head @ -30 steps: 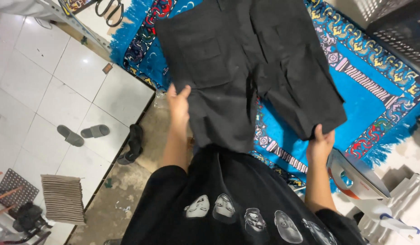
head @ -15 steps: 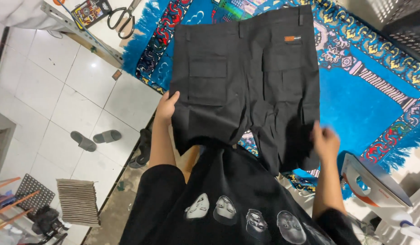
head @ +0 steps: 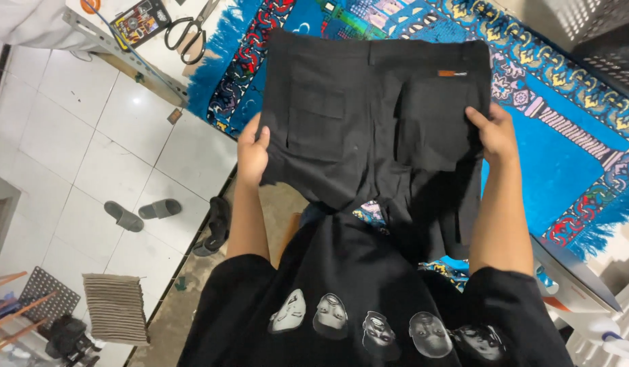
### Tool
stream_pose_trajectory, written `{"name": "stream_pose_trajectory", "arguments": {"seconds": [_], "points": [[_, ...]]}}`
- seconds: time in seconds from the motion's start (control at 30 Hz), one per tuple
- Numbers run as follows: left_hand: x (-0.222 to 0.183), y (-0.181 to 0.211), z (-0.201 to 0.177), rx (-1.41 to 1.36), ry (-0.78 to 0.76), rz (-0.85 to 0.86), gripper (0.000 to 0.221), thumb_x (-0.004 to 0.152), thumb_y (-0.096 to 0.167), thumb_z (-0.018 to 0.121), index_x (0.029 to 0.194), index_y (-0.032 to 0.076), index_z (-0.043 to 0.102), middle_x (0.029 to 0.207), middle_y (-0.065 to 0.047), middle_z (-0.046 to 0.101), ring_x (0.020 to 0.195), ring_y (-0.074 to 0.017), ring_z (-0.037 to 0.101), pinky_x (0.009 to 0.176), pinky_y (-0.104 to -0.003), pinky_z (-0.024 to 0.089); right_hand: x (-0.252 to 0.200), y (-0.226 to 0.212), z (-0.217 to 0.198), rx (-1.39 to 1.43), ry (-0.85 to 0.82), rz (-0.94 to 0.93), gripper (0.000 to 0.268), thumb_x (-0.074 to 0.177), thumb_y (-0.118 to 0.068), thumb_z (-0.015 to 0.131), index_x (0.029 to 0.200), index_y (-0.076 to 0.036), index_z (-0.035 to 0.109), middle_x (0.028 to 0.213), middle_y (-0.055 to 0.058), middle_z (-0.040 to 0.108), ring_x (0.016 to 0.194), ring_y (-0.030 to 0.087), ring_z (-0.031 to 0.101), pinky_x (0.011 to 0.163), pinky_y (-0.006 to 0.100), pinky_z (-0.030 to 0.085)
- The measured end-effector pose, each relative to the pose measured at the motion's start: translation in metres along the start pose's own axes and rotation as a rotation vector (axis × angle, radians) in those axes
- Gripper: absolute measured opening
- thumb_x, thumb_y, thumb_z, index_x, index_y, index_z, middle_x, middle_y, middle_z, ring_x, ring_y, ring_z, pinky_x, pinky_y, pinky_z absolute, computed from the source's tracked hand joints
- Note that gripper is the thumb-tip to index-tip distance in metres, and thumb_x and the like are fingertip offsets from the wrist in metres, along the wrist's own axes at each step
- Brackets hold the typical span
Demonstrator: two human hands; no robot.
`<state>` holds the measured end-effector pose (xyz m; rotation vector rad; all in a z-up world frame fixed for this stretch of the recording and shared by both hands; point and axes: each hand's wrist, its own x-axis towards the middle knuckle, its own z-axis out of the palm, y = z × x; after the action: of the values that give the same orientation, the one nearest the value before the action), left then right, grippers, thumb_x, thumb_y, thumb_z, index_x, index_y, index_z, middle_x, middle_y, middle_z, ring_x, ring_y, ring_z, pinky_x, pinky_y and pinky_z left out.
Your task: Ironing and folding a pair of black cargo pants on a work table.
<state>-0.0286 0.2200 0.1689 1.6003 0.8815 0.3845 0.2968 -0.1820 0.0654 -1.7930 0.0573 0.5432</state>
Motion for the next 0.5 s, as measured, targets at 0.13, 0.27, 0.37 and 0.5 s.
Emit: {"name": "stream_pose_trajectory", "arguments": {"seconds": [0.13, 0.27, 0.37, 0.5], "points": [[0.048, 0.033, -0.003, 0.273, -0.139, -0.073, 0.045, 0.105, 0.023, 0.048, 0.146, 0.009, 0.055, 0.152, -0.009, 0.054, 0.142, -0.0288, 0.049, 0.116, -0.041, 0.039, -0.061, -0.036, -0.032, 0.155, -0.143, -0.065, 0.044, 0.1, -0.018, 0.066, 0.142, -0.007, 0.054, 0.138, 0.006, 0.063, 0.125, 0.019, 0.062, 0.11, 0.033, 0.053], [0.089, 0.103, 0.016, 0.462, -0.27, 0.327, 0.054, 0.104, 0.039, 0.04, 0.143, 0.007, 0.059, 0.143, -0.012, 0.062, 0.133, -0.0331, 0.057, 0.105, -0.045, 0.047, -0.119, -0.029, -0.058, 0.344, -0.021, -0.086, 0.058, 0.101, -0.023, 0.065, 0.153, -0.009, 0.042, 0.151, 0.009, 0.054, 0.138, 0.024, 0.055, 0.119, 0.039, 0.047], [0.147, 0.14, 0.044, 0.628, -0.233, 0.637, 0.026, 0.103, 0.013, 0.05, 0.123, 0.004, 0.066, 0.119, -0.012, 0.069, 0.106, -0.0346, 0.062, 0.084, -0.042, 0.045, -0.151, -0.026, -0.06, 0.44, 0.05, -0.036, 0.064, 0.098, -0.028, 0.068, 0.154, -0.01, 0.043, 0.153, 0.009, 0.054, 0.141, 0.026, 0.054, 0.118, 0.041, 0.048], [0.191, 0.154, 0.095, 0.691, -0.17, 0.854, 0.015, 0.103, 0.013, 0.056, 0.107, 0.009, 0.07, 0.098, -0.01, 0.073, 0.085, -0.0375, 0.065, 0.067, -0.044, 0.044, -0.191, -0.049, -0.04, 0.583, 0.118, -0.087, 0.069, 0.097, -0.026, 0.066, 0.159, -0.01, 0.038, 0.159, 0.012, 0.049, 0.147, 0.029, 0.049, 0.122, 0.043, 0.044]]}}
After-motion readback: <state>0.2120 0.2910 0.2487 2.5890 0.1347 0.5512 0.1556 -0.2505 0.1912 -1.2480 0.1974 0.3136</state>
